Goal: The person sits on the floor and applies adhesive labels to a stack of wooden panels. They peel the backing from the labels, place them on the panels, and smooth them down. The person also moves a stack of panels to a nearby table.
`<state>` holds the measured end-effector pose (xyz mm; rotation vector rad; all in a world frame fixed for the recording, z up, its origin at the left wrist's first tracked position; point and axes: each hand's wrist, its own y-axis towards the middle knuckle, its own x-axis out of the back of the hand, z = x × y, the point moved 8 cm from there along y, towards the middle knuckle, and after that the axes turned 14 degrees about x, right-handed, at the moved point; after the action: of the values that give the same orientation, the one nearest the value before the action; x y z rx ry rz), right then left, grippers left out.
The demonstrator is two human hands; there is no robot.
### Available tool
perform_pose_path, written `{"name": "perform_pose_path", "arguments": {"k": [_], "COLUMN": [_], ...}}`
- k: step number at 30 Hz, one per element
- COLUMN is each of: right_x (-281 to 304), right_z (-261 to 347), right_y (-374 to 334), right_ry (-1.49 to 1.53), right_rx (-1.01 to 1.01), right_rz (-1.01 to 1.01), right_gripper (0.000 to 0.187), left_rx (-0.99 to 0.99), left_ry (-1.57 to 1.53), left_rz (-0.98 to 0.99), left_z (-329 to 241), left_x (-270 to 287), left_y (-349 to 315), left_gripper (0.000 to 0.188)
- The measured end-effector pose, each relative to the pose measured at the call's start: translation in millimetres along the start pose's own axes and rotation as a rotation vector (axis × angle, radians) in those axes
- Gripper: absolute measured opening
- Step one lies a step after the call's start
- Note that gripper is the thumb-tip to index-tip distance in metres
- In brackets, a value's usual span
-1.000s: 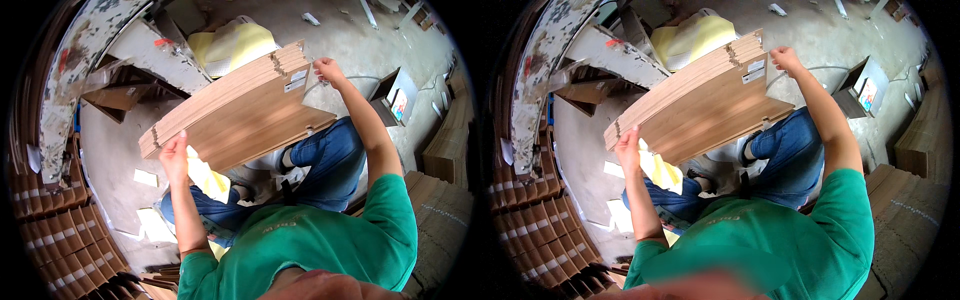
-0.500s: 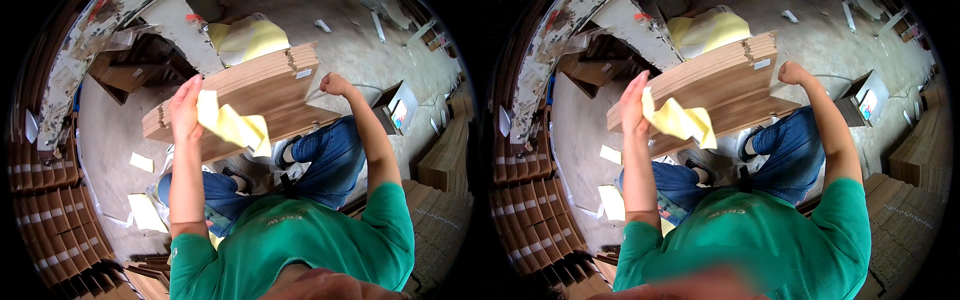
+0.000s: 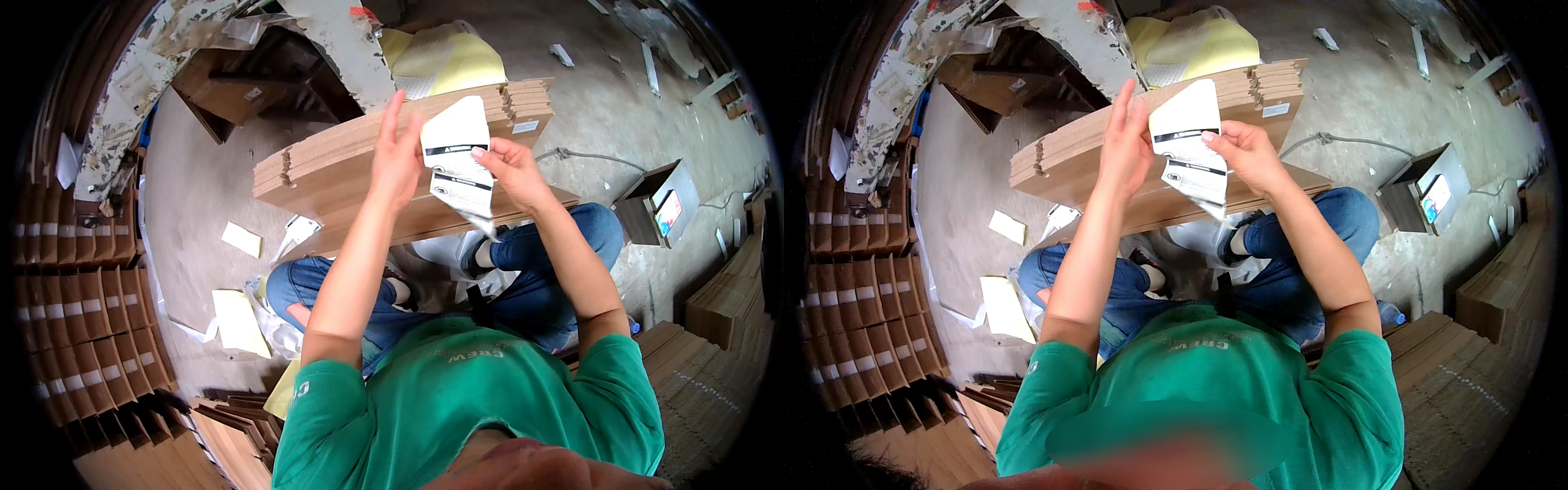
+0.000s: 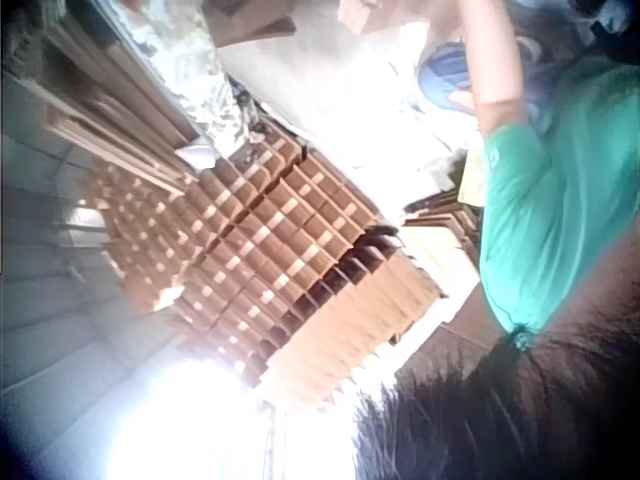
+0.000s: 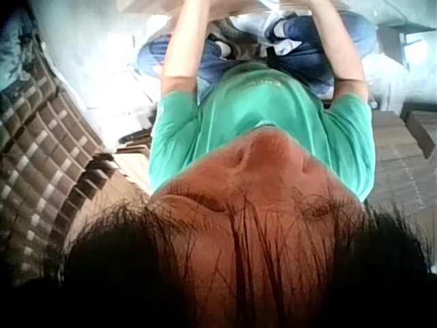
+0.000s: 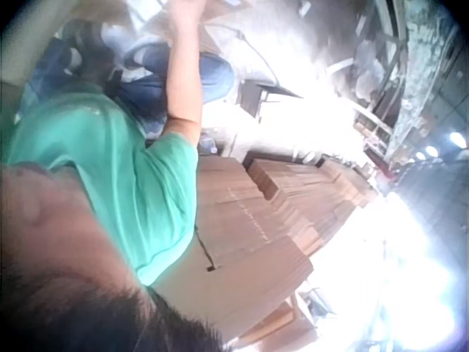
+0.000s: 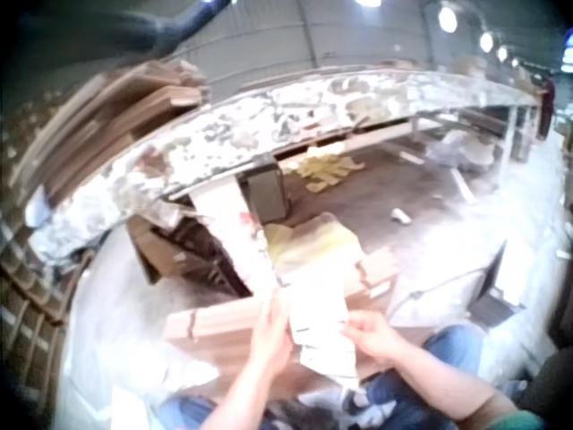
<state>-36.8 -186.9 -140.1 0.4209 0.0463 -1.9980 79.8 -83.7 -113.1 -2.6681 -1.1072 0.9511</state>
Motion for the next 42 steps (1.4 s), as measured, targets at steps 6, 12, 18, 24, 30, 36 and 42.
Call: {"name": "perform_pose_path", "arguments": {"k": [6,12,18,24,30,36,42], "right_x": [3,-15,-26,-22,20,173,196], "right_z": [-1,75,71,57,40,-46,-80], "right_y": [-7,-14,-19,-27,-25,14,27], "right_ry": [0.036,-1.035,-1.156,-1.115,-0.766,-0.941,-0.961], "right_rx": [-0.102,0.758,0.924,0.911,0.628,-0.035,-0.074], "right_rz": [0.014,0.021,0.152,0.182,0.012,-0.008,0.022], "right_gripper": [0.020,0.030,0.025,0.020,0.006,0.006,0.006], "left_rx": [0.136,0.189,0.325,0.620,0.446,0.165,0.091], "left_ry": [0.398,0.450,0.373,0.118,0.510,1.381,1.579], "left_rz": [0.255,0.223,0.298,0.224,-0.216,-0.260,-0.193], "left_z": [27,35,45,77,100,105,140], "left_x": [-17,-19,-25,-1,93,46,-37], "left_y": [-18,-13,-15,7,68,84,106], "left_gripper": [0.042,0.042,0.035,0.033,0.030,0.023,0.021]}}
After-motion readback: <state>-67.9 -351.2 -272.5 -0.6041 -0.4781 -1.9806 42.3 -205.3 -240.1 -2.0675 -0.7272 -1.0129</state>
